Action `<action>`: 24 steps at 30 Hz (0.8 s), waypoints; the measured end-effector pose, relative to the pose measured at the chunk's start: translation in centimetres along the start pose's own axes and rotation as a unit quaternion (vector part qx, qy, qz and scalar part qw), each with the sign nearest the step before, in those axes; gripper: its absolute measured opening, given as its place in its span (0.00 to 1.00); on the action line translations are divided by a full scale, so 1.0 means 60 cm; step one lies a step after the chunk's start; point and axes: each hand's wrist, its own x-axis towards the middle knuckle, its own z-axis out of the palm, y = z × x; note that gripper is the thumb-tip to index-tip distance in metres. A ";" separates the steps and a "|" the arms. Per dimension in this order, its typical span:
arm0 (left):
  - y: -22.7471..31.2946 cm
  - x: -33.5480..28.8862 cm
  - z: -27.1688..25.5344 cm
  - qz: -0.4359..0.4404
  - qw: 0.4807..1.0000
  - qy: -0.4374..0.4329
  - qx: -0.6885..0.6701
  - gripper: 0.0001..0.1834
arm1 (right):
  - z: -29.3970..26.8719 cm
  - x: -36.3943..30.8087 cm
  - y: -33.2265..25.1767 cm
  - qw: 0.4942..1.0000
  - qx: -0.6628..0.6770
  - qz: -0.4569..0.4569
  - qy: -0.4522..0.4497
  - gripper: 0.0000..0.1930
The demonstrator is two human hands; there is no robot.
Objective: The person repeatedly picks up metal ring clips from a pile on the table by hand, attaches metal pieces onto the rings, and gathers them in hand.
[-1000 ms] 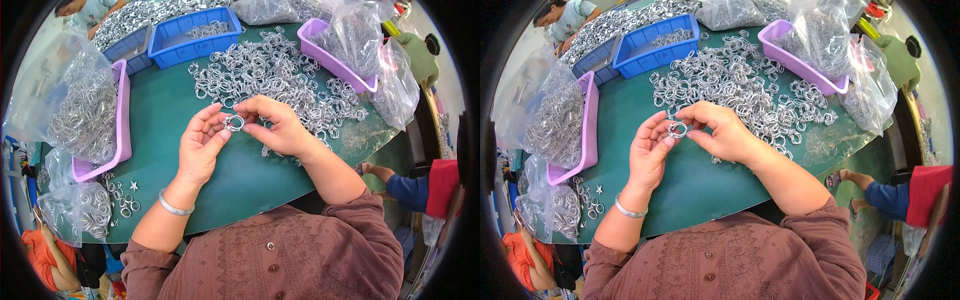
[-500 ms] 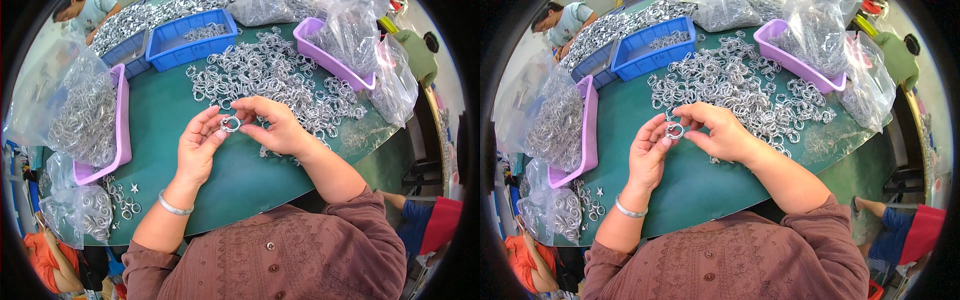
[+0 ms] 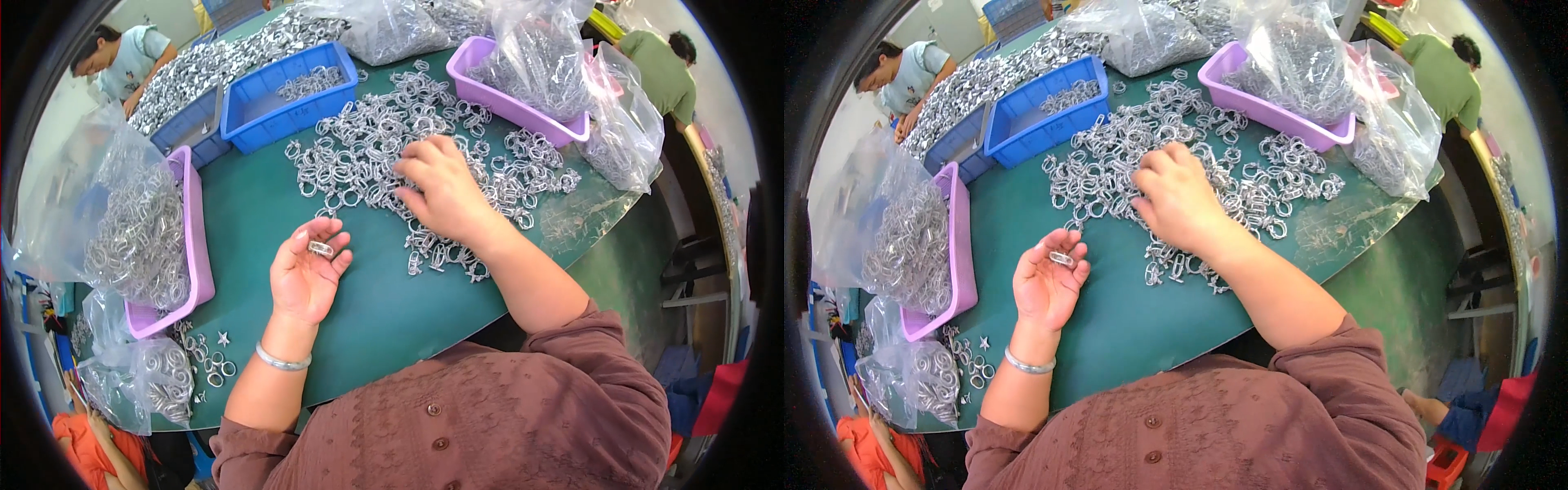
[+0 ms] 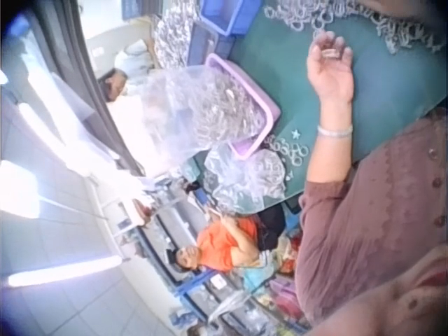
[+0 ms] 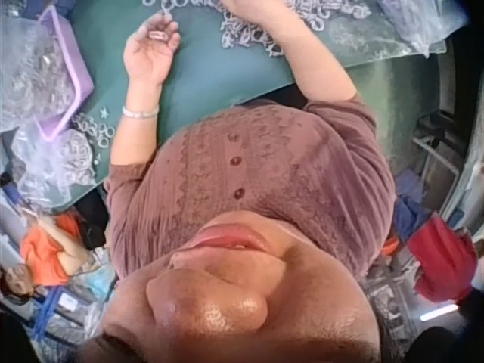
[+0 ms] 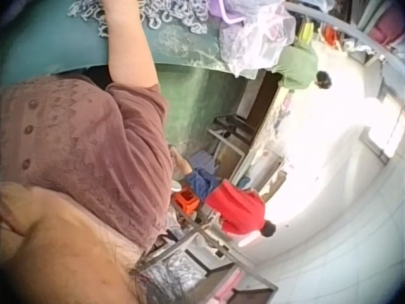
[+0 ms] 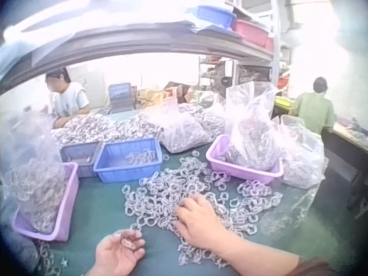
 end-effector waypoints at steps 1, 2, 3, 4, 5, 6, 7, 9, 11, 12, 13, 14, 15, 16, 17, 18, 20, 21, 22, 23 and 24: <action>0.000 0.000 0.000 -0.005 1.000 0.007 0.018 0.14 | 0.001 -0.001 -0.003 1.000 -0.002 -0.006 0.000 0.11; -0.001 0.000 0.002 0.000 0.999 0.032 0.041 0.12 | -0.001 -0.002 -0.004 1.000 -0.005 -0.005 -0.006 0.10; -0.003 -0.003 0.006 -0.008 0.999 0.021 0.042 0.12 | -0.005 -0.003 -0.002 1.000 -0.004 -0.015 0.015 0.09; -0.006 0.001 0.010 -0.006 0.998 0.027 0.051 0.12 | -0.009 -0.006 0.004 1.000 -0.003 -0.016 0.009 0.08; -0.008 0.002 0.012 -0.006 0.998 0.030 0.061 0.12 | -0.010 -0.007 0.007 1.000 -0.005 -0.014 0.004 0.07; -0.011 0.002 0.014 -0.001 0.997 0.034 0.069 0.12 | -0.006 -0.008 0.010 1.000 -0.008 -0.014 0.005 0.07; -0.010 -0.004 0.014 0.006 0.996 0.034 0.078 0.12 | 0.001 -0.005 0.007 1.000 -0.014 -0.015 0.008 0.07; -0.005 -0.007 0.002 0.017 0.995 0.018 0.093 0.12 | 0.017 0.000 -0.001 0.999 -0.009 0.002 0.041 0.07; -0.003 -0.008 -0.001 0.021 0.993 0.003 0.119 0.12 | 0.020 0.001 -0.005 0.998 -0.049 0.013 0.022 0.07; -0.005 -0.009 0.003 0.023 0.991 0.014 0.131 0.12 | 0.016 0.001 -0.009 0.998 -0.062 0.025 0.014 0.07; -0.007 -0.009 0.008 0.029 0.989 0.029 0.142 0.12 | 0.011 -0.002 -0.009 0.998 -0.062 0.027 0.016 0.07; -0.013 -0.010 0.016 0.030 0.986 0.021 0.163 0.12 | 0.007 -0.005 -0.009 0.997 -0.062 0.027 0.046 0.07; -0.015 -0.011 0.020 0.036 0.982 0.014 0.185 0.12 | 0.005 -0.006 -0.010 0.996 -0.068 0.028 0.051 0.07; -0.019 -0.008 0.018 0.036 0.980 0.012 0.198 0.12 | 0.001 -0.008 -0.011 0.996 -0.075 0.034 0.043 0.07; -0.023 -0.008 0.019 0.035 0.974 -0.001 0.222 0.12 | -0.003 -0.010 -0.012 0.995 -0.080 0.038 0.035 0.07; -0.024 -0.016 0.045 0.010 0.978 0.013 0.207 0.11 | -0.003 -0.011 -0.011 0.995 -0.084 0.034 0.039 0.06; -0.020 -0.022 0.065 -0.018 0.980 0.021 0.195 0.10 | 0.000 -0.011 -0.016 0.995 -0.088 0.039 0.029 0.06; -0.016 -0.024 0.060 -0.021 0.979 0.011 0.202 0.12 | -0.002 -0.012 -0.018 0.995 -0.089 0.037 0.026 0.07; -0.014 -0.024 0.058 -0.022 0.978 0.001 0.208 0.13 | -0.003 -0.014 -0.018 0.995 -0.091 0.035 0.027 0.08; -0.014 -0.020 0.056 -0.025 0.977 -0.003 0.210 0.13 | -0.004 -0.015 -0.015 0.995 -0.094 0.033 0.027 0.08; -0.012 -0.023 0.056 -0.019 0.977 -0.002 0.212 0.13 | -0.006 -0.015 -0.016 0.995 -0.094 0.035 0.029 0.08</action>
